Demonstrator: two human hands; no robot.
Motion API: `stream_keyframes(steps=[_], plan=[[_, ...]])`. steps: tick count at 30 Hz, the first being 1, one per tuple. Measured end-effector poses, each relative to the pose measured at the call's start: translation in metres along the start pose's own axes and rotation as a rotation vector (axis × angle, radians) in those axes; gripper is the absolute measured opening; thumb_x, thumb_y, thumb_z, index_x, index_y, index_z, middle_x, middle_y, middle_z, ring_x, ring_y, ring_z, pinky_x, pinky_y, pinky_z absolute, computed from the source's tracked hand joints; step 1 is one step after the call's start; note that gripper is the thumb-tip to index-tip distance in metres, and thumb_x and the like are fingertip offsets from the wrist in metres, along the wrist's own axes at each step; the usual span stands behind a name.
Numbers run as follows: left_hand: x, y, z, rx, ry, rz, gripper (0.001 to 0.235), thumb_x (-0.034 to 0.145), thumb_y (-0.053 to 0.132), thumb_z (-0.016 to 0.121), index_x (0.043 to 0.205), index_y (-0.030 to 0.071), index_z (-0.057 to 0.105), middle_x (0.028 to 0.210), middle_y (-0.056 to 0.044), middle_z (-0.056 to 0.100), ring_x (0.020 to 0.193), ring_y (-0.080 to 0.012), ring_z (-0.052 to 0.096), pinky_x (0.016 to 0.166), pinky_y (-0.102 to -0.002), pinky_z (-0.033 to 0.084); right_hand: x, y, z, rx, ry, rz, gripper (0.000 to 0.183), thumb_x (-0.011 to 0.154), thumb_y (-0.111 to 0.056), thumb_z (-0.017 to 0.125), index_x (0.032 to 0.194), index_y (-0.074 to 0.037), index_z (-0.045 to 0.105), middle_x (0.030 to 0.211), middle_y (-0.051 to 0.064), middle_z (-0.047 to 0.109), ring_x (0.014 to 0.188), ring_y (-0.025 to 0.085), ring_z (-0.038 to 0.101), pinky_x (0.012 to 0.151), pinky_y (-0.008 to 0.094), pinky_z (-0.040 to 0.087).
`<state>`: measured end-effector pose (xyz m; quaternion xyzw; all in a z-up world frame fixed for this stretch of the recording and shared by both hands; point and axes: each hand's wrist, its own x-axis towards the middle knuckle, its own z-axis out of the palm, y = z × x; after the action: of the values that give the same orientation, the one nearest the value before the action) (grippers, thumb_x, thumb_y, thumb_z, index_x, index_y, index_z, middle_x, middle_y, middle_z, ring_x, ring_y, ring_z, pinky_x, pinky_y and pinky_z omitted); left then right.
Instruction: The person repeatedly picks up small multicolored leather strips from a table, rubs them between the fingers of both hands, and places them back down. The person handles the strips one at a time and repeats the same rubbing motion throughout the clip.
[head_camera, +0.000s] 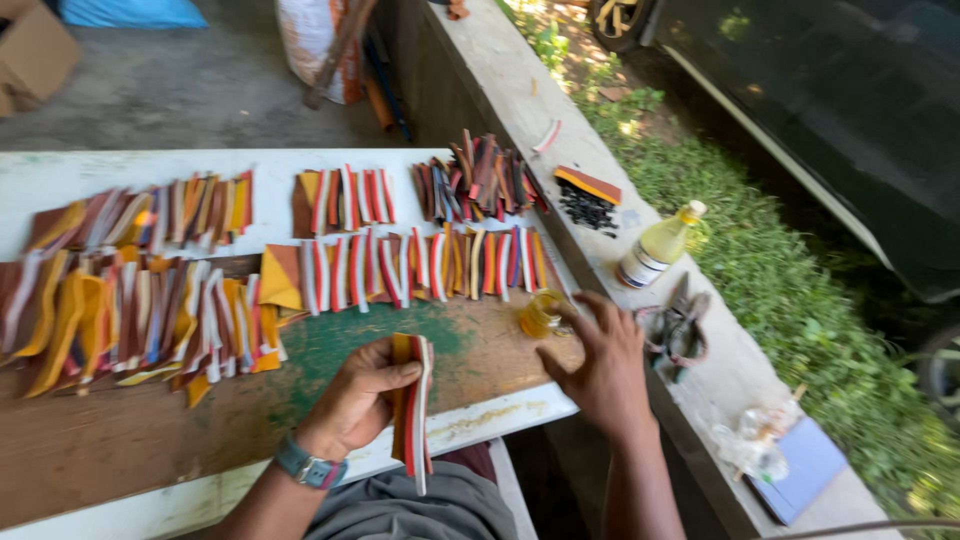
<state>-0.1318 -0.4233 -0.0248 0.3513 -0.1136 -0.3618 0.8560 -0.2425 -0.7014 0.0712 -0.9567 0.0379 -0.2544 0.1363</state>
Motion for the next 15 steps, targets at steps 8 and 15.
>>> stream_keyframes(steps=[8,15], plan=[[0.002,-0.014,-0.012,-0.053,0.076,-0.044,0.019,0.088,0.003,0.07,0.107,0.003,0.072,0.093,-0.005,0.076,0.082,-0.0144,0.069,0.074,-0.03,0.056,0.065,0.061,0.052,-0.291,-0.588,0.056,0.06,0.063,-0.043,0.09,0.119,-0.028,0.077,0.144,0.003,0.05,0.135,0.029,0.041,0.111,0.047,0.033],[0.009,-0.01,-0.005,-0.054,0.116,-0.101,0.02,0.087,0.003,0.069,0.107,0.001,0.072,0.089,-0.007,0.075,0.078,-0.0158,0.07,0.072,-0.03,0.057,0.089,0.057,0.055,-0.368,-0.809,0.121,0.06,0.066,-0.037,0.088,0.123,-0.027,0.074,0.148,0.0,0.048,0.137,0.028,0.039,0.114,0.045,0.031]])
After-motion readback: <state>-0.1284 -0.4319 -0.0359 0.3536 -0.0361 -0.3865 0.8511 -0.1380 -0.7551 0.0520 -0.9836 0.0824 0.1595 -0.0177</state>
